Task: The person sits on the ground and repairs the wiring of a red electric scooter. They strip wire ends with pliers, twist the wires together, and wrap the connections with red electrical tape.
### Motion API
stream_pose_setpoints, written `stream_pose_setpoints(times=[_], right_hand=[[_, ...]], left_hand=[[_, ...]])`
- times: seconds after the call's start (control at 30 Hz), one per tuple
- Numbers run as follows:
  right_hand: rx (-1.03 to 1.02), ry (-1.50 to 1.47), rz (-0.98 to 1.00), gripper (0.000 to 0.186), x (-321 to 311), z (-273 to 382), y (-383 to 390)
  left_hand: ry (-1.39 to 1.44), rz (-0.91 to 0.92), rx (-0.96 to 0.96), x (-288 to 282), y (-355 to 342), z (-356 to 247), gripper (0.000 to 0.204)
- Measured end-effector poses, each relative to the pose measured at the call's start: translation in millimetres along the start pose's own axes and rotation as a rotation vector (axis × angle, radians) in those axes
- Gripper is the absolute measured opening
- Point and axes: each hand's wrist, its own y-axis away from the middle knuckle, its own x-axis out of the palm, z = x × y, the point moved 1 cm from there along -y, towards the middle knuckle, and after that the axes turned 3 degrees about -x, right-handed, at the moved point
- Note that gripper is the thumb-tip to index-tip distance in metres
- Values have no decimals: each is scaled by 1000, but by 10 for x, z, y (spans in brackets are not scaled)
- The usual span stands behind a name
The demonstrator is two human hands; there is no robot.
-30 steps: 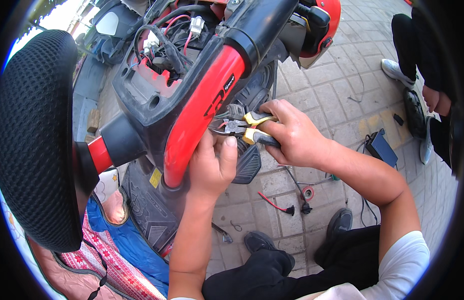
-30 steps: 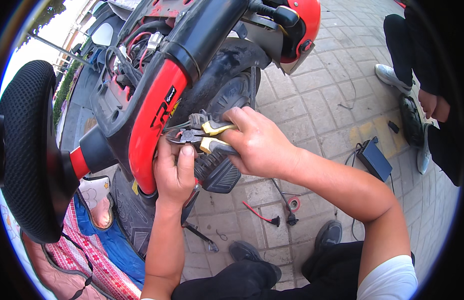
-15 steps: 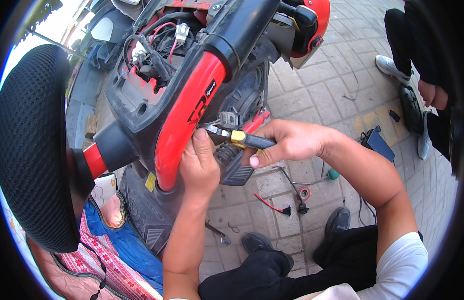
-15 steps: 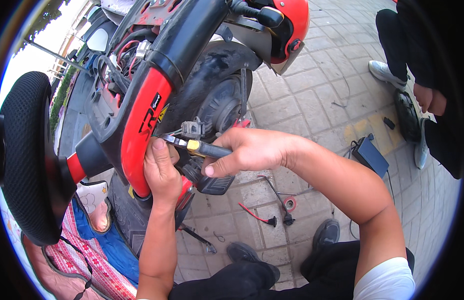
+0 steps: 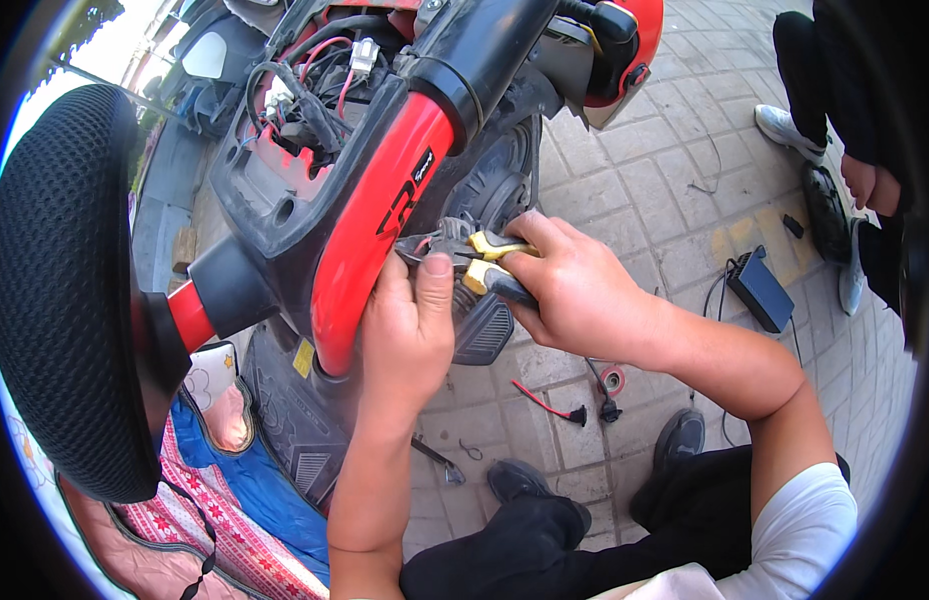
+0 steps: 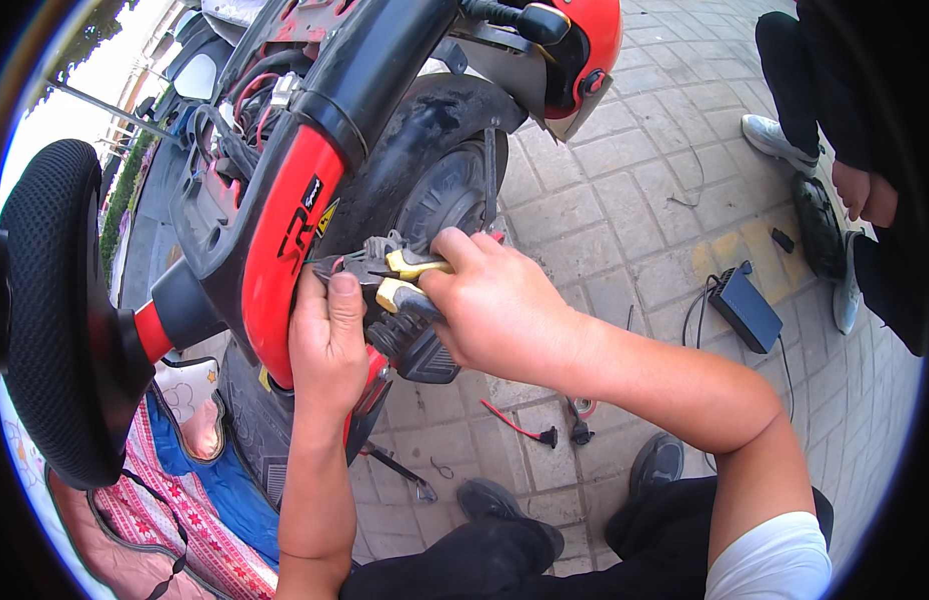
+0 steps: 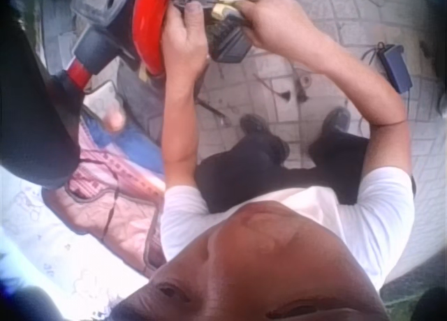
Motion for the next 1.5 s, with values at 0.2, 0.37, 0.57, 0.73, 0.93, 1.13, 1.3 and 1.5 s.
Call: stream_pose_setpoints(times=[0.2,0.37,0.57,0.73,0.93,1.13,1.3,1.5], right_hand=[[403,-848,589,19,-141,-146,-174],[472,-1267,818,30,-51,-433,-148],[479,-1496,765,28,72,-390,-70],[602,-1633,229,23,241,-135,251],[374,-534,-19,20,331,-802,823],[562,117,611,20,91,-1694,1982],[821,95,1394,32,-375,-1413,2312],[838,-143,1277,37,-97,-1014,2413]], left_hand=[[-5,-86,78,-5,-24,134,37],[118,-116,155,92,-34,117,37],[186,27,69,11,-24,161,36],[214,-48,74,85,-30,250,44],[178,-117,79,100,58,122,16],[79,-145,295,133,171,234,49],[45,-50,390,177,483,249,72],[285,652,-739,969,1369,1165,28]])
